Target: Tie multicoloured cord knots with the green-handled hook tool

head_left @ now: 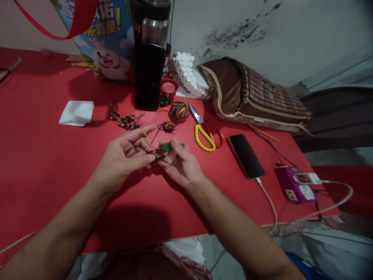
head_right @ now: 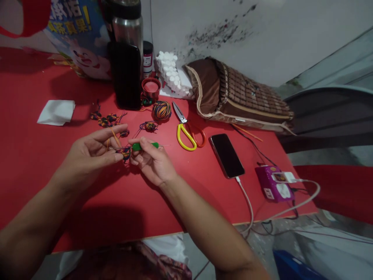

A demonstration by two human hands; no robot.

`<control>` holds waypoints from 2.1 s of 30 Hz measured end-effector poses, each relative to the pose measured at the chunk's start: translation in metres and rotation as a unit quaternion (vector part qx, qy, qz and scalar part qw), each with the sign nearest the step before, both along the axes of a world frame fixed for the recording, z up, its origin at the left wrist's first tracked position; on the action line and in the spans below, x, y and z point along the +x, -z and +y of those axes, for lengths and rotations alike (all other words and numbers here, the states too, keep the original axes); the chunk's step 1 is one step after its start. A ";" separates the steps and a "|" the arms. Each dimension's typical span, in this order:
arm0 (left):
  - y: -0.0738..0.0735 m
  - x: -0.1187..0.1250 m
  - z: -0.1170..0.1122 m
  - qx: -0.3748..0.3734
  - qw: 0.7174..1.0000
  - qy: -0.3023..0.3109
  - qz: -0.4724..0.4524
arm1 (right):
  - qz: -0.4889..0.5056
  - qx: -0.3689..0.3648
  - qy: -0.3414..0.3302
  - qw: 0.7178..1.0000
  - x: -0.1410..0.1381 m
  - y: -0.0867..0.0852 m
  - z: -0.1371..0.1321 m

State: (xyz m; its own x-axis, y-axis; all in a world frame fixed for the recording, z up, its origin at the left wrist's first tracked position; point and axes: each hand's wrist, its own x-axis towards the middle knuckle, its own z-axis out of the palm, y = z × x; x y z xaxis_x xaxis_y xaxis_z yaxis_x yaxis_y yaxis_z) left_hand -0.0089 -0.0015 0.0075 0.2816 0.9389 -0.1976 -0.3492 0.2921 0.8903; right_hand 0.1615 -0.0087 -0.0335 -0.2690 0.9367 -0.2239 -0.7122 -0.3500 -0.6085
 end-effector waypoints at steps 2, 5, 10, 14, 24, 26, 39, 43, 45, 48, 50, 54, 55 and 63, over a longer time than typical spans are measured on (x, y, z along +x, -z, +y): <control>-0.001 -0.001 0.000 0.003 1.000 0.014 0.016 | 0.000 -0.011 -0.001 1.000 0.001 0.000 0.001; -0.001 -0.003 -0.001 -0.004 0.998 0.045 0.043 | -0.006 -0.010 -0.003 1.000 0.003 -0.001 0.002; 0.004 -0.004 -0.002 0.003 0.996 0.076 0.055 | -0.063 0.025 0.000 0.998 0.008 -0.004 0.004; 0.003 -0.002 -0.004 0.005 0.996 0.075 0.050 | -0.105 0.053 0.026 0.993 0.011 -0.008 0.004; -0.013 0.002 -0.004 0.016 0.995 0.051 0.083 | -0.152 0.090 0.059 0.982 0.014 -0.012 0.004; -0.010 0.001 -0.004 0.017 0.996 0.040 0.077 | -0.155 0.093 0.066 0.981 0.014 -0.013 0.003; -0.007 0.002 -0.006 0.000 0.999 0.006 0.047 | -0.206 0.125 0.144 0.960 0.010 -0.011 -0.002; -0.004 0.003 -0.005 0.003 0.999 -0.001 0.054 | -0.227 0.132 0.152 0.953 0.011 -0.010 -0.002; -0.004 0.004 -0.005 0.002 0.998 -0.010 0.067 | -0.237 0.134 0.157 0.949 0.011 -0.010 -0.003; -0.005 0.005 -0.006 0.008 0.997 -0.012 0.074 | -0.249 0.140 0.165 0.944 0.011 -0.010 -0.004; -0.005 0.005 -0.006 0.011 0.998 -0.014 0.068 | -0.256 0.147 0.168 0.941 0.011 -0.009 -0.005; -0.003 0.006 -0.005 0.025 0.997 -0.028 0.063 | -0.273 0.173 0.173 0.930 0.013 -0.008 -0.008; -0.003 0.006 -0.005 0.029 0.997 -0.030 0.067 | -0.281 0.178 0.174 0.927 0.014 -0.008 -0.009; -0.002 0.007 -0.005 0.036 0.990 -0.054 0.126 | -0.366 0.276 0.194 0.868 0.012 -0.012 -0.017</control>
